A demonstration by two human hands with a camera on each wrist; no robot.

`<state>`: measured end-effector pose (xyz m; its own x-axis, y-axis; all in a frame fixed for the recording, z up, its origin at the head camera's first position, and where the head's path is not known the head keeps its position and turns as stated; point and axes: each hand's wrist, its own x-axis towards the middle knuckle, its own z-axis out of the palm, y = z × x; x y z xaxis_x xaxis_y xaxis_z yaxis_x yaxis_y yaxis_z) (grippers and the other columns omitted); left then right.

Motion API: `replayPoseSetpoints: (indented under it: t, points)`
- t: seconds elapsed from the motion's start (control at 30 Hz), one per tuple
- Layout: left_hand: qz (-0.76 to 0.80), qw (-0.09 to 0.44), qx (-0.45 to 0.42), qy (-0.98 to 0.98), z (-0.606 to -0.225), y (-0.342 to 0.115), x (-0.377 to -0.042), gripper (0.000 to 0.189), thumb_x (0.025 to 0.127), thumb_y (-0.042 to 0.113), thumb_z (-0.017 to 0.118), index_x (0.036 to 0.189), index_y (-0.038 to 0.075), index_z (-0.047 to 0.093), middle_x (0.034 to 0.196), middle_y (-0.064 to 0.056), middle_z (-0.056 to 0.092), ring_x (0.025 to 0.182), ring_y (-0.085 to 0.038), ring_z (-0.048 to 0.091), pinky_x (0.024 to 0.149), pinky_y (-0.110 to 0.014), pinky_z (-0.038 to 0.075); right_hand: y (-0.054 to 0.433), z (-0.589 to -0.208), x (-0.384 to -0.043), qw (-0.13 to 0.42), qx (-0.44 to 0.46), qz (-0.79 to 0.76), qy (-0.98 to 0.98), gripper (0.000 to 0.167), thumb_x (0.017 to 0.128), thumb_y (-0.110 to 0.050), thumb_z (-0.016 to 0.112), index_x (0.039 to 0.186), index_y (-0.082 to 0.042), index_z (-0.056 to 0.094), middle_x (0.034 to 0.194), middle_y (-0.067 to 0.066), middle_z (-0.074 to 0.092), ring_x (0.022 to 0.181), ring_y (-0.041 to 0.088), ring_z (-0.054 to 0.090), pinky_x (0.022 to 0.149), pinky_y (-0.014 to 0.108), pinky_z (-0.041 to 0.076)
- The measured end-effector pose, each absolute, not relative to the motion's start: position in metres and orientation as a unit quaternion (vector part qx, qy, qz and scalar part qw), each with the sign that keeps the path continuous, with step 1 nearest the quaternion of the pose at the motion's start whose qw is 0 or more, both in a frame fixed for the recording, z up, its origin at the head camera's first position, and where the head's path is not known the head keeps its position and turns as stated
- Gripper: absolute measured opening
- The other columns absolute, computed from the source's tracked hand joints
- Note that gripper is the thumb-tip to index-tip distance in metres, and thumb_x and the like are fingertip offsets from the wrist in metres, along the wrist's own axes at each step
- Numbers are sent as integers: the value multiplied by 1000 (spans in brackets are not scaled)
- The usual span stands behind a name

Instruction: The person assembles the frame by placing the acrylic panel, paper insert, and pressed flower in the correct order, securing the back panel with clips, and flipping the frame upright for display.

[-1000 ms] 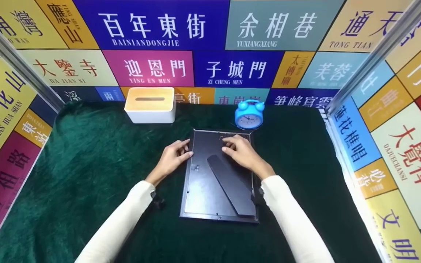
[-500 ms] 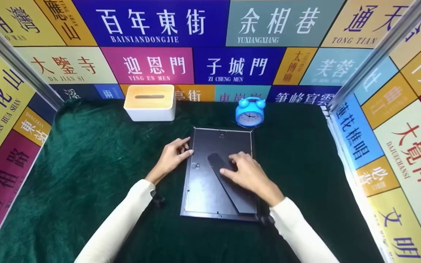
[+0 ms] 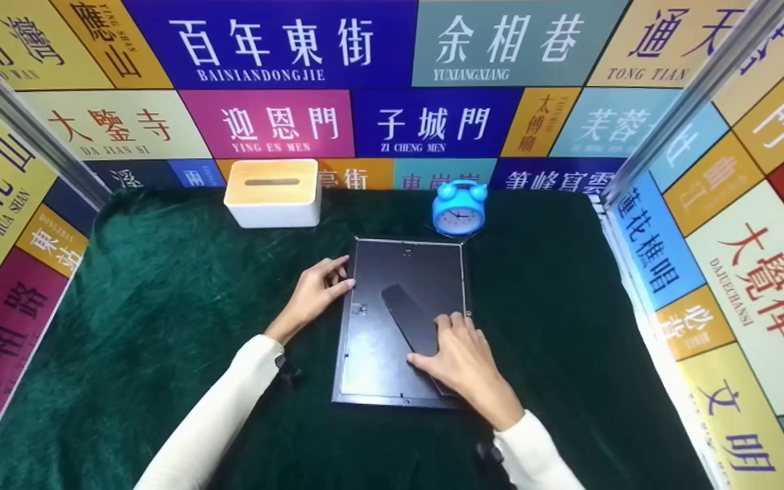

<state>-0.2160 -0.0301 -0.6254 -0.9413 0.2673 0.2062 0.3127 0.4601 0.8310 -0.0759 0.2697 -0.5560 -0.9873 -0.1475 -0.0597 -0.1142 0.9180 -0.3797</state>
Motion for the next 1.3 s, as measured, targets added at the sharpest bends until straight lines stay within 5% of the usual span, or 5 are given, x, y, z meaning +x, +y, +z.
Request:
replayPoseSetpoints:
  t: [0.27, 0.47, 0.73, 1.1, 1.3]
  points:
    - [-499, 24, -171, -849, -640, -30, -229, 51, 102, 16, 80, 144, -9, 67, 100, -6, 68, 82, -13, 59, 74, -28, 50, 261, -566, -73, -18, -41, -230, 972, 68, 83, -39, 88, 128, 7, 66, 116, 24, 69, 104, 41, 65, 91, 61, 55]
    - [-514, -24, -124, -849, -653, -22, -253, 50, 105, 21, 76, 144, -10, 67, 94, -3, 71, 78, -11, 63, 71, -27, 54, 264, -569, -71, -51, -38, -245, 967, 66, 81, -37, 89, 126, 6, 67, 115, 24, 71, 102, 41, 67, 91, 60, 56]
    - [-603, -126, -45, -787, -587, -26, -238, 51, 106, 18, 74, 146, -12, 63, 89, -6, 74, 75, -16, 66, 70, -28, 55, 267, -565, -66, -85, -65, -258, 960, 64, 77, -36, 92, 122, 4, 70, 113, 20, 71, 99, 37, 67, 88, 55, 58]
    - [-784, -253, 6, -567, -549, -34, -235, 58, 100, 9, 78, 154, -1, 56, 116, -22, 80, 86, -25, 82, 78, -41, 68, 278, -537, -58, -88, -84, -277, 953, 63, 77, -32, 94, 124, 3, 70, 114, 16, 73, 101, 33, 68, 89, 52, 57]
    - [-806, -258, 2, -532, -537, -28, -228, 65, 98, -1, 76, 157, 0, 48, 110, -21, 81, 81, -28, 82, 72, -42, 68, 288, -519, -52, -81, -90, -280, 952, 58, 78, -29, 95, 123, 0, 73, 110, 11, 73, 95, 25, 66, 83, 47, 56]
